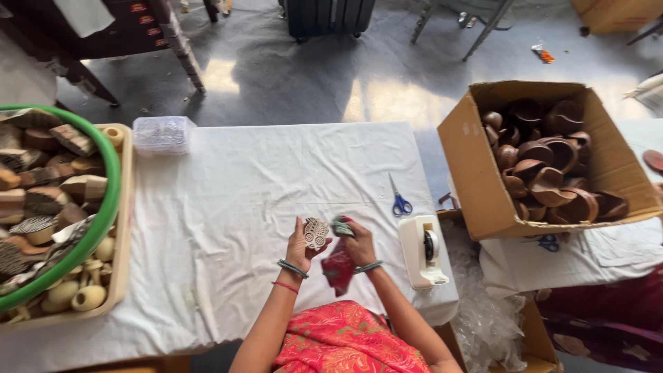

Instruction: The person wipes small, carved wooden items with a cloth and places them into a clear plastic container. They handle the items one by one, cleaning them before arranging them inside the container on a white table.

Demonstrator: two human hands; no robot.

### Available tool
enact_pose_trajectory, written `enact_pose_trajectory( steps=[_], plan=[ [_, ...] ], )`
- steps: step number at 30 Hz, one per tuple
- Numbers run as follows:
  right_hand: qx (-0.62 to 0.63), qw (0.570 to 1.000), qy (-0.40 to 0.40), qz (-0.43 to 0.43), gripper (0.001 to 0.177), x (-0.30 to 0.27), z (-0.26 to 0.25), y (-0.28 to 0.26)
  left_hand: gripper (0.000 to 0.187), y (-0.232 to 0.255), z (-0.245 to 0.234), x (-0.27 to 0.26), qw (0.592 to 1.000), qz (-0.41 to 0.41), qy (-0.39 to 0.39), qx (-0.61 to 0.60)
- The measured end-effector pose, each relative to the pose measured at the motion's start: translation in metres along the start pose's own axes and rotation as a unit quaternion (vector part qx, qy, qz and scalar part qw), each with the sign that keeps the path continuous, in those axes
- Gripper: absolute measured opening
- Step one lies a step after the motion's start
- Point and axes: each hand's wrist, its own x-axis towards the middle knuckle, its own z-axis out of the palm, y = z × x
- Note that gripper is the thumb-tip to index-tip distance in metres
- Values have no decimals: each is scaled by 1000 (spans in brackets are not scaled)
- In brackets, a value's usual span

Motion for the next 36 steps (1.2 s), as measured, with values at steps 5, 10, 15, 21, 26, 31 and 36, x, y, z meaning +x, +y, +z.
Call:
enact_pose_trajectory(
  steps=[5, 10, 15, 21, 26, 31, 36],
  plan=[
    [-284, 952, -89, 70, 28, -21, -67, 14, 51, 5, -15, 0, 998, 23, -30, -52],
    [-486, 813, -218, 236, 55, -19, -81, -6, 51, -14, -37, 28, 995, 21, -37, -92],
    [-198, 957, -172, -124, 97, -6, -12, -46, 47, -24, -44, 36, 999, -36, 5, -13],
    [-171, 958, -191, -128, 100, 15, 52, -29, 47, -19, -65, 33, 997, -21, 50, 54],
    [-208, 957, -180, -93, 100, 58, 80, -2, 49, -21, -111, 26, 988, 13, 108, 110],
    [-263, 939, -205, -84, 100, 90, 109, 20, 52, -40, -158, 13, 986, -59, 75, 134],
    [-276, 933, -217, -83, 101, 85, 93, -4, 43, -41, -167, -5, 985, -55, 66, 151]
  ],
)
